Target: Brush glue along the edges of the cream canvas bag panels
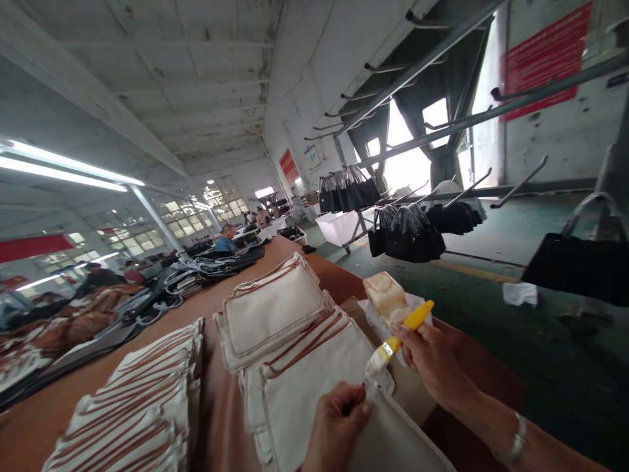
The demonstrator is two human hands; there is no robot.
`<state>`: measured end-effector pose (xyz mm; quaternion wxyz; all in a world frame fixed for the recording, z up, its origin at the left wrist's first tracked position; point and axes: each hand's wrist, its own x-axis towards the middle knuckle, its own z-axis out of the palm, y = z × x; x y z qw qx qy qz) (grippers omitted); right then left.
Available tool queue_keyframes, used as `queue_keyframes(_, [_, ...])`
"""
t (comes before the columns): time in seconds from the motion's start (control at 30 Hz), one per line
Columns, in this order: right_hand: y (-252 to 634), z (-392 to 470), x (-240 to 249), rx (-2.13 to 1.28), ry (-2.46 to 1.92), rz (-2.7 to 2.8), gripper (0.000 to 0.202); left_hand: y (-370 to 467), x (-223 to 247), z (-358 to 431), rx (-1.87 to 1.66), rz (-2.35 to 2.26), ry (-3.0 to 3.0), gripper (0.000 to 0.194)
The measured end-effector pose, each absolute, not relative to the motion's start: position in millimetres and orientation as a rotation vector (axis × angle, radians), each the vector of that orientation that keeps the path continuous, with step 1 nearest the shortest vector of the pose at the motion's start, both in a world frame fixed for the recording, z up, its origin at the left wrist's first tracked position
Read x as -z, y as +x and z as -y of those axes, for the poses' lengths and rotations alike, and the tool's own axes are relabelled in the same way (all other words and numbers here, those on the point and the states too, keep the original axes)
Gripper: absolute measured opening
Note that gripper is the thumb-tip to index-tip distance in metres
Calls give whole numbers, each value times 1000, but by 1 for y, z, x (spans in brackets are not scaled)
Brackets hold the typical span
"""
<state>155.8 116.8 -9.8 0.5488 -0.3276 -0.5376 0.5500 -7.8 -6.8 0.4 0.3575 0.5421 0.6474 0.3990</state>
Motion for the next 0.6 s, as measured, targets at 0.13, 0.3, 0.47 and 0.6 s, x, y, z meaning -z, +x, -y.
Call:
queue_keyframes(0.13, [168,-111,3,-1306,-749,1370,34,1,-5,11,-984,-1628,1476,53])
queue_keyframes(0.3, [178,-114,-4,-1332,-798,1258,35,5,4,18,-965,-1714,1538,59])
queue_keyframes(0.47, [173,-101,-1,-1615,-740,1265,34,12,12,18,-960,-1841,1394,62])
queue_keyframes(0.6, [182,-99,-3,-1708,-693,1250,31,15,15,17,-957,-1839,1373,62])
